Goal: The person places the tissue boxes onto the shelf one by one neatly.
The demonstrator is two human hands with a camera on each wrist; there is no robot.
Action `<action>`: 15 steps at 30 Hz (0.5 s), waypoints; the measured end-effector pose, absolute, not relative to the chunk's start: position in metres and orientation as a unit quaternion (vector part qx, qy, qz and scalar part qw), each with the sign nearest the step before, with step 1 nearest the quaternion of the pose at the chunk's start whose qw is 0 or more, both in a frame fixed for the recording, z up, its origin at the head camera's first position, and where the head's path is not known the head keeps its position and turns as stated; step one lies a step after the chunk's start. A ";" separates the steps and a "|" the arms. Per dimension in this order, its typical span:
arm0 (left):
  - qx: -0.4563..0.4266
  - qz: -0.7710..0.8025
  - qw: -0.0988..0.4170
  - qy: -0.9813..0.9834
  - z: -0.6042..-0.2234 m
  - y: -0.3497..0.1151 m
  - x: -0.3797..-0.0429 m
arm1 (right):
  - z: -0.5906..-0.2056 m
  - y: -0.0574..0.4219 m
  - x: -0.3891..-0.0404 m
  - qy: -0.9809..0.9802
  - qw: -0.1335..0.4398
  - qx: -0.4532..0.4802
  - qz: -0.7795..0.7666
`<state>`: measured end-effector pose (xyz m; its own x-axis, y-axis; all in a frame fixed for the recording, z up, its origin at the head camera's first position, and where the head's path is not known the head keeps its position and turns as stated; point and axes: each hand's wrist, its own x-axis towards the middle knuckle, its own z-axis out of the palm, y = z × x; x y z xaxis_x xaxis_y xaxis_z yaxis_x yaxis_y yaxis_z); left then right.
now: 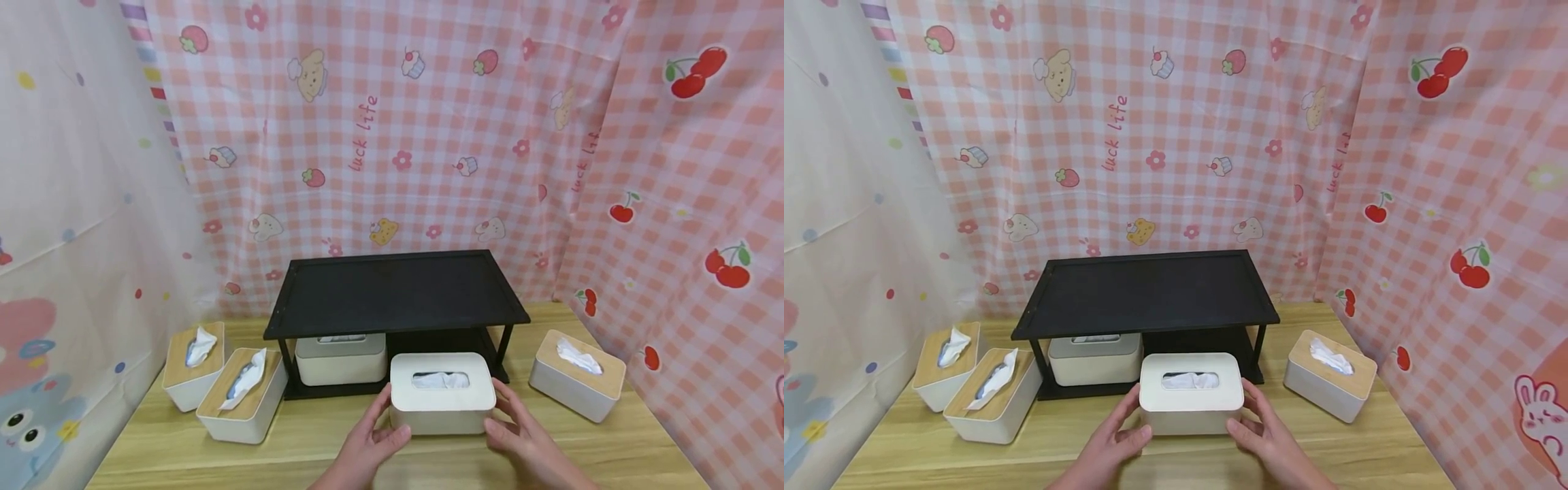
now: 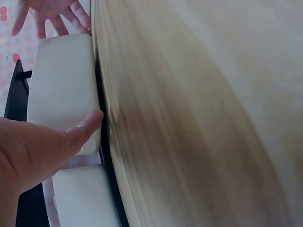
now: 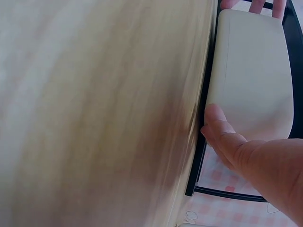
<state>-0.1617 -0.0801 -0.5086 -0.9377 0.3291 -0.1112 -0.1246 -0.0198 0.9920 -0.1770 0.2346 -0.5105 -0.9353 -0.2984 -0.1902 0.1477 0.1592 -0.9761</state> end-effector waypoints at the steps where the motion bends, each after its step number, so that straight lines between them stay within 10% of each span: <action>1: 0.074 0.708 0.160 0.683 -0.509 -0.080 -0.163 | -0.511 0.234 -0.178 0.741 0.171 -0.050 -0.647; 15: 0.057 0.701 0.177 0.688 -0.519 -0.083 -0.165 | -0.514 0.234 -0.182 0.757 0.173 -0.079 -0.625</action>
